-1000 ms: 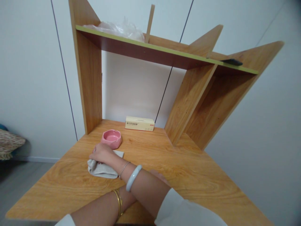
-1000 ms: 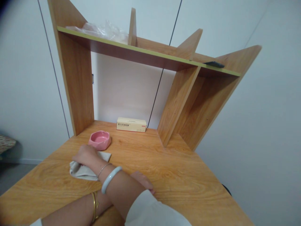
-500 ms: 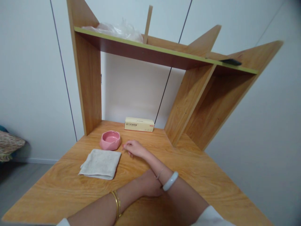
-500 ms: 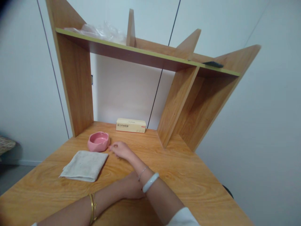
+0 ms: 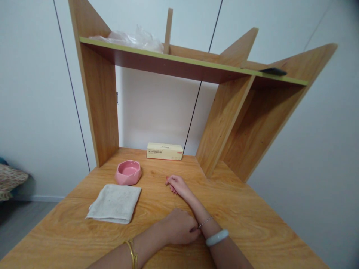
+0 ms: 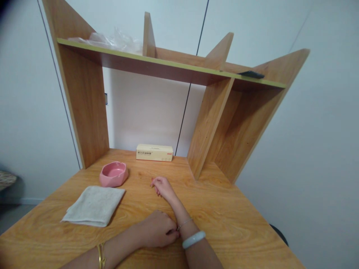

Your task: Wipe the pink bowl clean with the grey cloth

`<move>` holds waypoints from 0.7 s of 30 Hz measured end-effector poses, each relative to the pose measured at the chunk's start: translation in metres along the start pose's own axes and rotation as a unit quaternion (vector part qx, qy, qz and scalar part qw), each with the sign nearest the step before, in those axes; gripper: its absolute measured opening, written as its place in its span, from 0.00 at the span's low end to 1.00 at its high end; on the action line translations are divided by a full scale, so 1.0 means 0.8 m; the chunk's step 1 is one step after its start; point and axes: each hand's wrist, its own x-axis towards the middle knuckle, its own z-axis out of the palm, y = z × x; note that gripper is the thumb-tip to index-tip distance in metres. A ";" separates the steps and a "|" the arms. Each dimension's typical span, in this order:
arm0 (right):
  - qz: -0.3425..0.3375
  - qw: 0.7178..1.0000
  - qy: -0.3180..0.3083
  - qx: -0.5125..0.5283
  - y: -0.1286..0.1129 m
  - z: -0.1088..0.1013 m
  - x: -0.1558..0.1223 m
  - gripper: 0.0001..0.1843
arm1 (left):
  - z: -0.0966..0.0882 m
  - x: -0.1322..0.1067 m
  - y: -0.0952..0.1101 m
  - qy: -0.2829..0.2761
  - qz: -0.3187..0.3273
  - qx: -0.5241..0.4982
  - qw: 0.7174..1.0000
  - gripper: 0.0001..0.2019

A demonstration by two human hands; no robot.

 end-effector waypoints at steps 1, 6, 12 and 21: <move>-0.003 1.000 0.002 0.002 0.001 0.000 -0.001 0.15 | 0.000 0.000 0.000 0.001 0.001 -0.002 1.000 0.16; -0.016 1.000 0.008 0.001 -0.002 0.001 -0.007 0.14 | 0.000 0.000 0.000 0.002 -0.003 0.010 1.000 0.16; -0.033 0.999 0.017 -0.005 -0.004 0.005 -0.009 0.12 | -0.005 -0.001 0.002 -0.005 0.002 0.014 1.000 0.16; -0.060 0.998 0.021 -0.012 -0.001 0.009 -0.009 0.12 | -0.006 -0.002 0.003 -0.008 0.002 0.011 1.000 0.15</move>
